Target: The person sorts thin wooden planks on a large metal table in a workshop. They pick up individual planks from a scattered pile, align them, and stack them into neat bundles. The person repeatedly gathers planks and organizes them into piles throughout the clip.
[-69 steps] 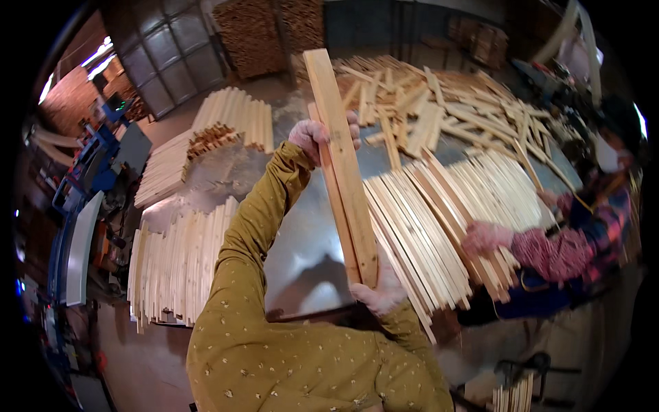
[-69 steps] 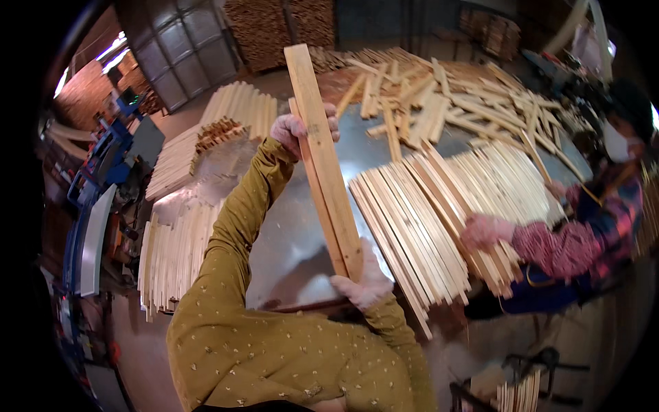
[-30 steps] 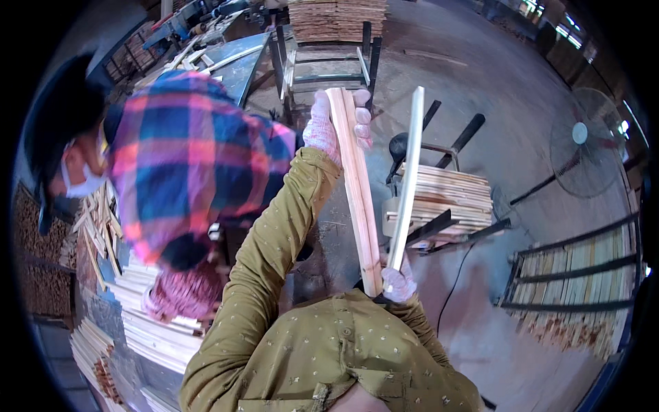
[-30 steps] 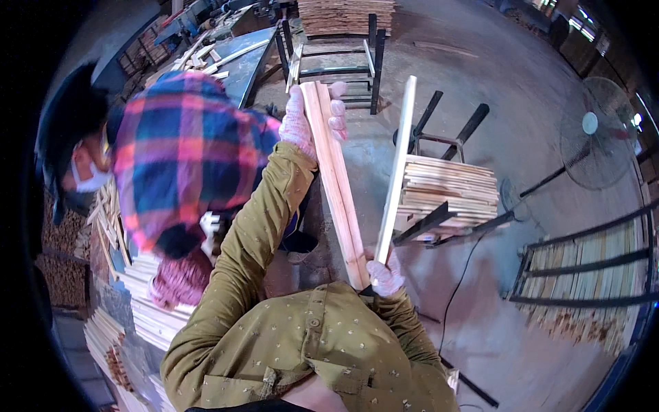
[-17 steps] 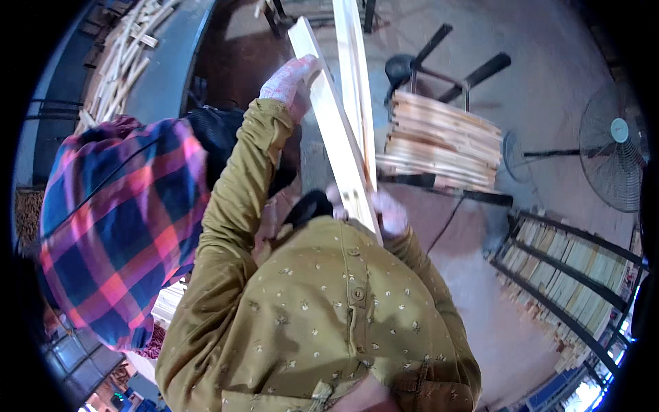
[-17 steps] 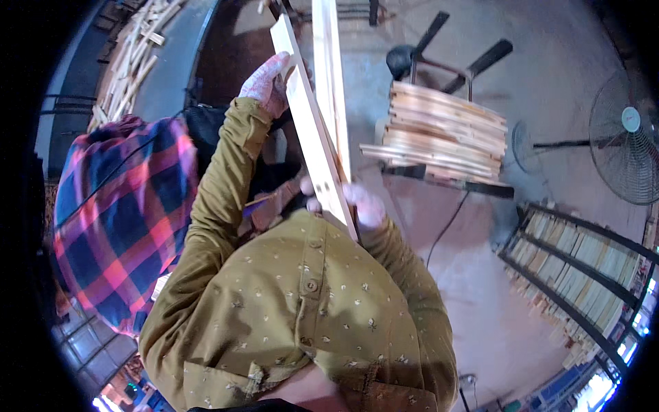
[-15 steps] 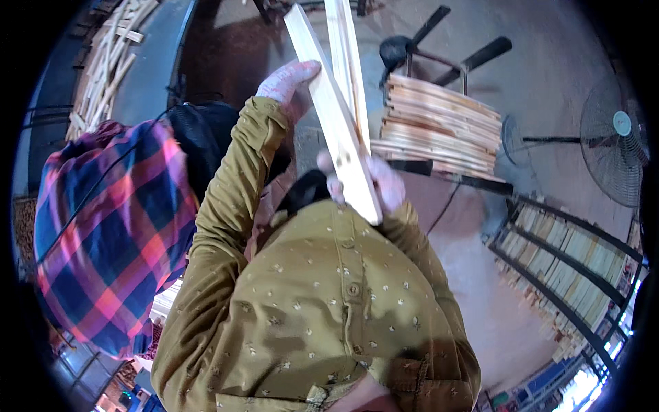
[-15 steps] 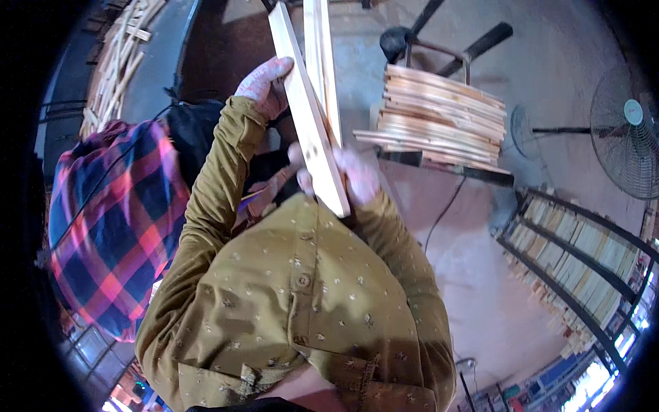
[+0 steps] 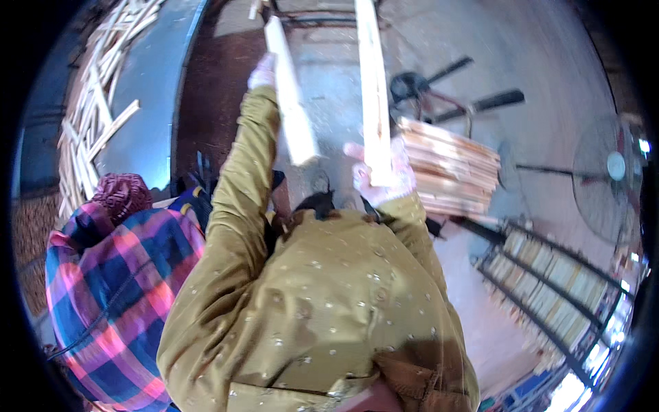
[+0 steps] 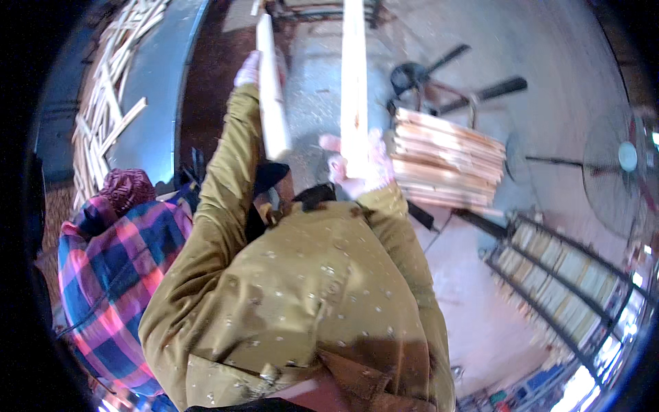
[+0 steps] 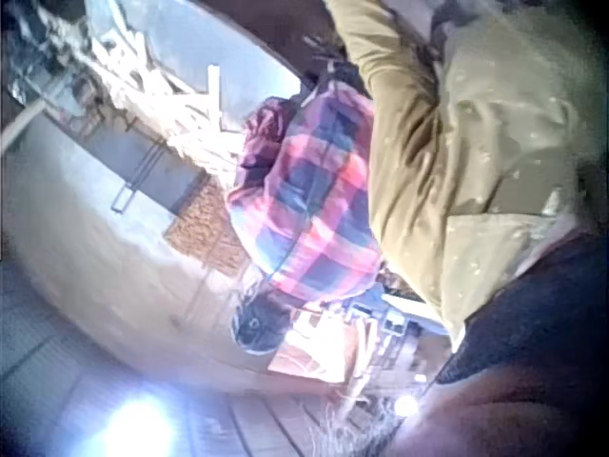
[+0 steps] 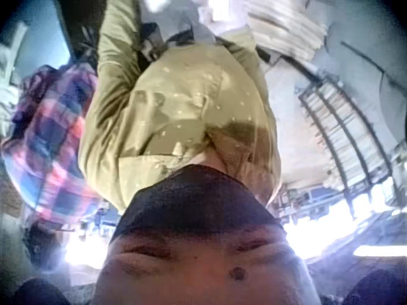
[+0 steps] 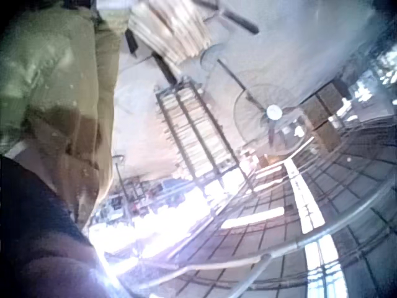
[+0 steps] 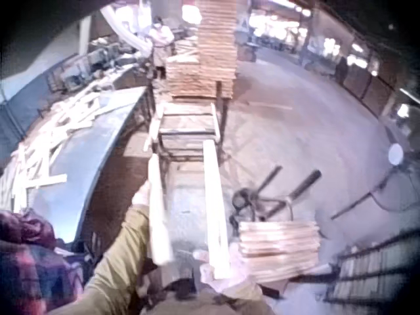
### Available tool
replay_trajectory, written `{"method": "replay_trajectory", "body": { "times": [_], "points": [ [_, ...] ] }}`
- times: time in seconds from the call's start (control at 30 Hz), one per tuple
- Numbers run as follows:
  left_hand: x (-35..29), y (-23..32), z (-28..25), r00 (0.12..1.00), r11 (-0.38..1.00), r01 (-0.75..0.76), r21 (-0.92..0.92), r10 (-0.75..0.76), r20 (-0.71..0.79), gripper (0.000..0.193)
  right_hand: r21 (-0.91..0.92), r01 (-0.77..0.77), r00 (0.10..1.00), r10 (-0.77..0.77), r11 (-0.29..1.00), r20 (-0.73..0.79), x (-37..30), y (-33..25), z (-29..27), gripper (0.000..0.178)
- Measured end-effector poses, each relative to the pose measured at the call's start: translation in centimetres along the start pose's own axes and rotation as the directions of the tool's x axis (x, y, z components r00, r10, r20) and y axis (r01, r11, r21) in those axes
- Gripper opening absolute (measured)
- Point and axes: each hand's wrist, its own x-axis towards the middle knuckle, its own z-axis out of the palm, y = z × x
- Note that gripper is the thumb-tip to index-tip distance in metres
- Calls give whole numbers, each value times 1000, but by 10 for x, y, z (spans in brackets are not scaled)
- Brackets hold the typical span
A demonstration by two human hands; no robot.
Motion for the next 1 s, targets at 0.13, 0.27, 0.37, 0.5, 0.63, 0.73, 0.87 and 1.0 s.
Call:
{"method": "replay_trajectory", "body": {
  "times": [0.13,0.27,0.37,0.5,0.63,0.73,0.87,1.0],
  "points": [
    [-52,-35,62,927,930,217,-297,-101,361,40,-66,-83,996,80,994,-44,3,-23,-4,54],
    [-80,-64,66,937,909,265,-322,-163,310,41,-135,-162,973,136,977,-186,9,-35,-3,57],
    [-76,-81,55,963,951,220,-215,-177,202,32,-497,-251,917,39,831,-397,17,-45,-26,58],
    [-50,-100,46,974,958,224,-177,-218,57,39,-963,-242,892,-417,-117,-174,59,-15,9,63],
    [-29,-77,34,898,819,338,-463,-134,419,65,-534,-33,919,-236,-845,316,134,-2,-37,67],
    [-9,-23,27,963,857,193,-477,-73,258,55,-585,70,962,-101,-808,255,202,6,-39,64],
    [43,76,6,984,947,172,-273,-156,81,29,-930,179,955,-169,-321,242,295,32,-1,61],
    [61,180,17,976,869,143,-474,-46,211,42,-496,-486,874,415,719,-254,405,27,49,47]
  ]
}}
